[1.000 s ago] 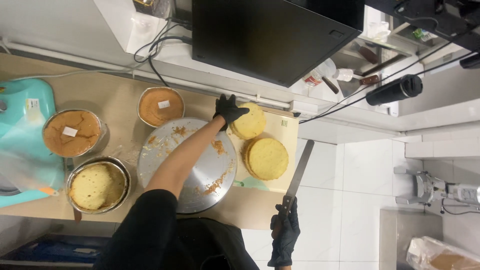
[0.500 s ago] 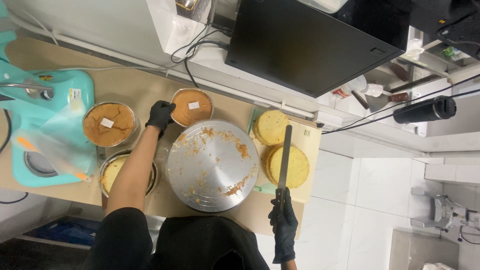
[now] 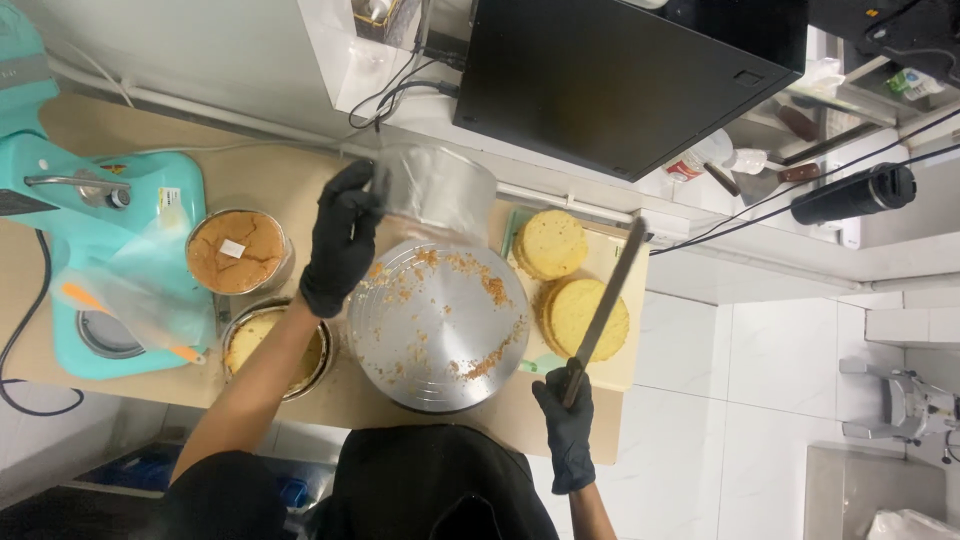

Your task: Cutting and leveling cake layers on a turntable using a serrated knife.

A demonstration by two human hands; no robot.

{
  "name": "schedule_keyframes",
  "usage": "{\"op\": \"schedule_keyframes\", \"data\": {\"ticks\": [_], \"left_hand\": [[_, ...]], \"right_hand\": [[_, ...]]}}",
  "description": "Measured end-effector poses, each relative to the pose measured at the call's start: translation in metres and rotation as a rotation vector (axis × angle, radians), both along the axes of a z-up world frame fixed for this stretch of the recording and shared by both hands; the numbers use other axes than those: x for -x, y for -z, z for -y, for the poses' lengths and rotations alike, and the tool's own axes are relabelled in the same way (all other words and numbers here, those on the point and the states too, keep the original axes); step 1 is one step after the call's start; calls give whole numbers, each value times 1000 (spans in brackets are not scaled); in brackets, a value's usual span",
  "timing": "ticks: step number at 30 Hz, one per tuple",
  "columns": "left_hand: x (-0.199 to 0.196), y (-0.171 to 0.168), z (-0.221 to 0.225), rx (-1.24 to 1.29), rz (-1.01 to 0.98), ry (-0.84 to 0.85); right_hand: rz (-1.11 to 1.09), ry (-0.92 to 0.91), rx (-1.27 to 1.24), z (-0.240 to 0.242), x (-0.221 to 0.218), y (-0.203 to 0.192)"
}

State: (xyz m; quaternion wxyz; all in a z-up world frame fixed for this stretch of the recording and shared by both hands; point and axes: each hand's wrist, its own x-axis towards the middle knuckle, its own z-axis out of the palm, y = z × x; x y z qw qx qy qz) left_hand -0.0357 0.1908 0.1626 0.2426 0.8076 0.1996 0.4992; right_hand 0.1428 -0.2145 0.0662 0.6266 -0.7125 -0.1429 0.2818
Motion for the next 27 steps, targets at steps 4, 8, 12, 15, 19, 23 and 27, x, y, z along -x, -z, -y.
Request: {"op": "schedule_keyframes", "data": {"ticks": [4, 8, 12, 15, 19, 23, 27], "left_hand": [[8, -1, 65, 156, 56, 118], [15, 3, 119, 258, -137, 326], [23, -9, 153, 27, -280, 362], [26, -24, 162, -79, -357, 431], [29, -37, 164, -408, -393, 417], [31, -38, 161, -445, -377, 408], [33, -43, 157, -433, -457, 424]], "right_hand": [[10, 12, -6, -42, 3, -75], [23, -190, -87, -72, 9, -159], [-17, -414, 101, -80, -2, -165], [-133, -416, 19, -86, -8, -141], [-96, -384, -44, -102, 14, -162], [176, -391, 183, -103, 9, -126], [374, -500, 250, -107, 8, -115]]}}
